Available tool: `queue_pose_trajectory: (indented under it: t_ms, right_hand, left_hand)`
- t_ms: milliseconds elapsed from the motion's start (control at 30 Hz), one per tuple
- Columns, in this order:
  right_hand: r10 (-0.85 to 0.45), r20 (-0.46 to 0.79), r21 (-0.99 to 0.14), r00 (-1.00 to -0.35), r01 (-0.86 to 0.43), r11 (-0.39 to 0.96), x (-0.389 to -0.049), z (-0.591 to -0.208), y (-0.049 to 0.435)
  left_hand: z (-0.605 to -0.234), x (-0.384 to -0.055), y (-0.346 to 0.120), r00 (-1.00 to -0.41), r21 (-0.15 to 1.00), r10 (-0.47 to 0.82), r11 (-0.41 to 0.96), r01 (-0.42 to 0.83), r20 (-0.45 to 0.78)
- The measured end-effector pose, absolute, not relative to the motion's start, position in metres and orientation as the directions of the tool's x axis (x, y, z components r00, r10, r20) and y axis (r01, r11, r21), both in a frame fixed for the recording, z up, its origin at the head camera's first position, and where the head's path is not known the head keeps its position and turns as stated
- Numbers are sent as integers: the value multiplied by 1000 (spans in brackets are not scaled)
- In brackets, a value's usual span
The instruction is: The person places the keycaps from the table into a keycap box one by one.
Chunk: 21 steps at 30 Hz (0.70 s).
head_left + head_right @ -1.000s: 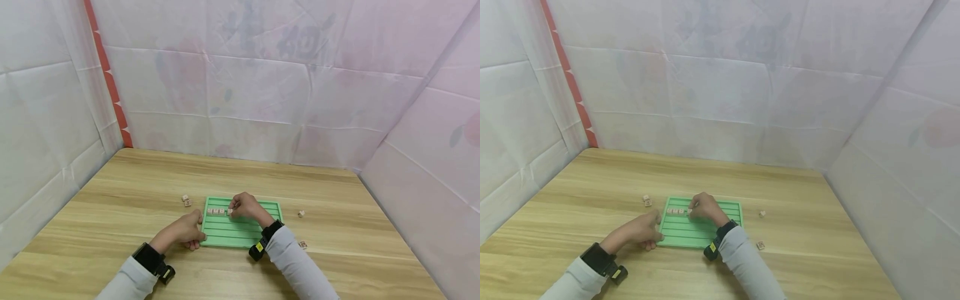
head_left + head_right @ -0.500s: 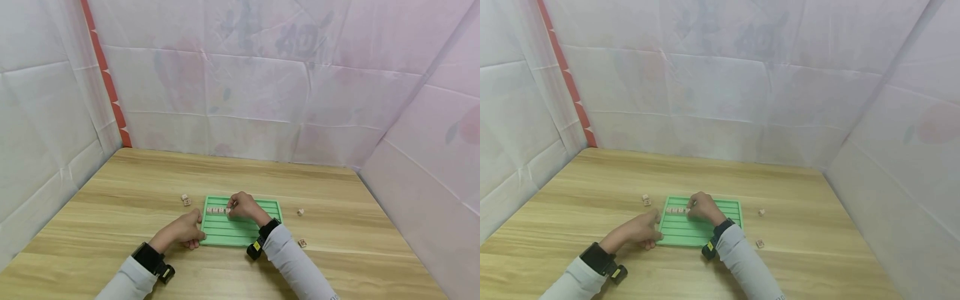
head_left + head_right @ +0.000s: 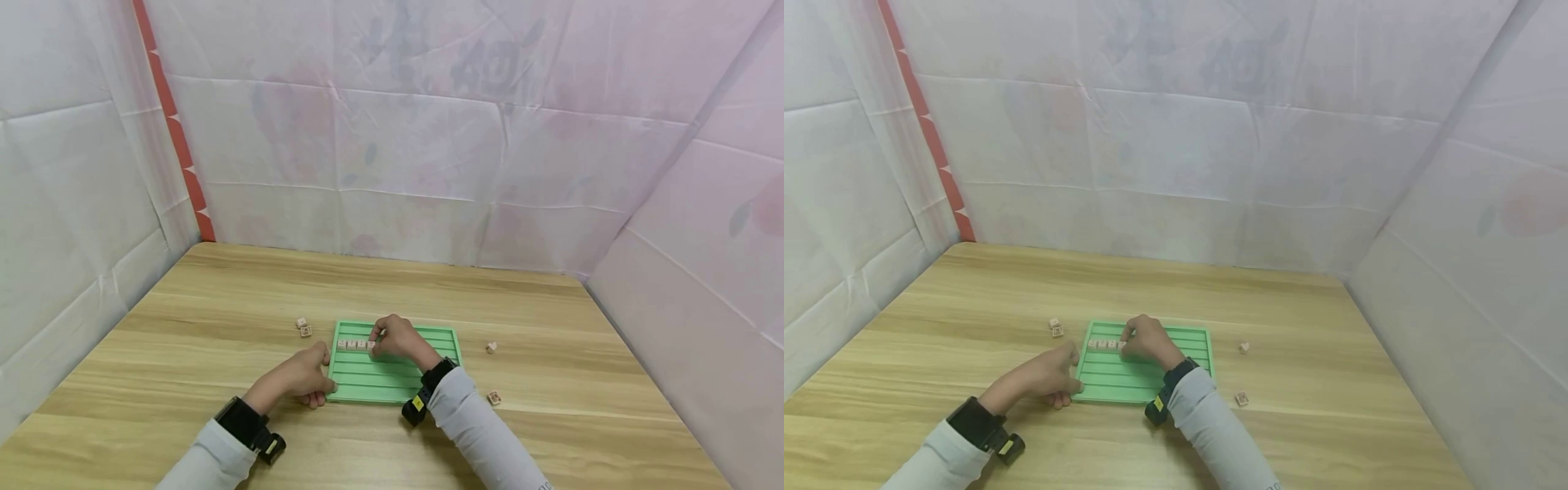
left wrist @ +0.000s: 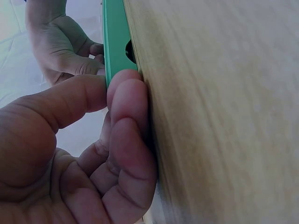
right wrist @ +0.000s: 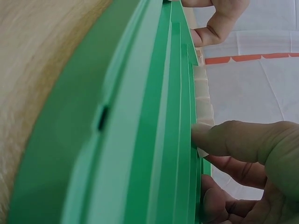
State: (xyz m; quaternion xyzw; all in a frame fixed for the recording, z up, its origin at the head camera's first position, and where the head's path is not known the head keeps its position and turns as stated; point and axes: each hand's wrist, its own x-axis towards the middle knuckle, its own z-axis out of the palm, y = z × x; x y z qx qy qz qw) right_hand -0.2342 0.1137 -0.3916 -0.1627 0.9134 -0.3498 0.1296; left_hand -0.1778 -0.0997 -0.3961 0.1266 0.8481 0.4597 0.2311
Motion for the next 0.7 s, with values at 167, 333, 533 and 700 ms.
queue_pose_trajectory:
  t_ms: [167,333,533,700]
  right_hand:
    - [-384,-123,-675,-915,-207,708,-234,-391,114]
    - [-378,-135,-675,-916,-194,712,-234,-391,113]
    - [-374,-134,-675,-918,-192,713,-234,-391,114]
    - [-380,-129,-689,-916,-193,699,-234,-392,114]
  left_hand:
    - [-396,-178,-100,-861,838,425,545,-1,-278]
    - [-397,-177,-99,-864,839,423,544,-1,-275]
    - [-397,-177,-99,-862,839,424,545,-2,-278]
    - [-398,-178,-100,-860,838,424,546,-5,-282]
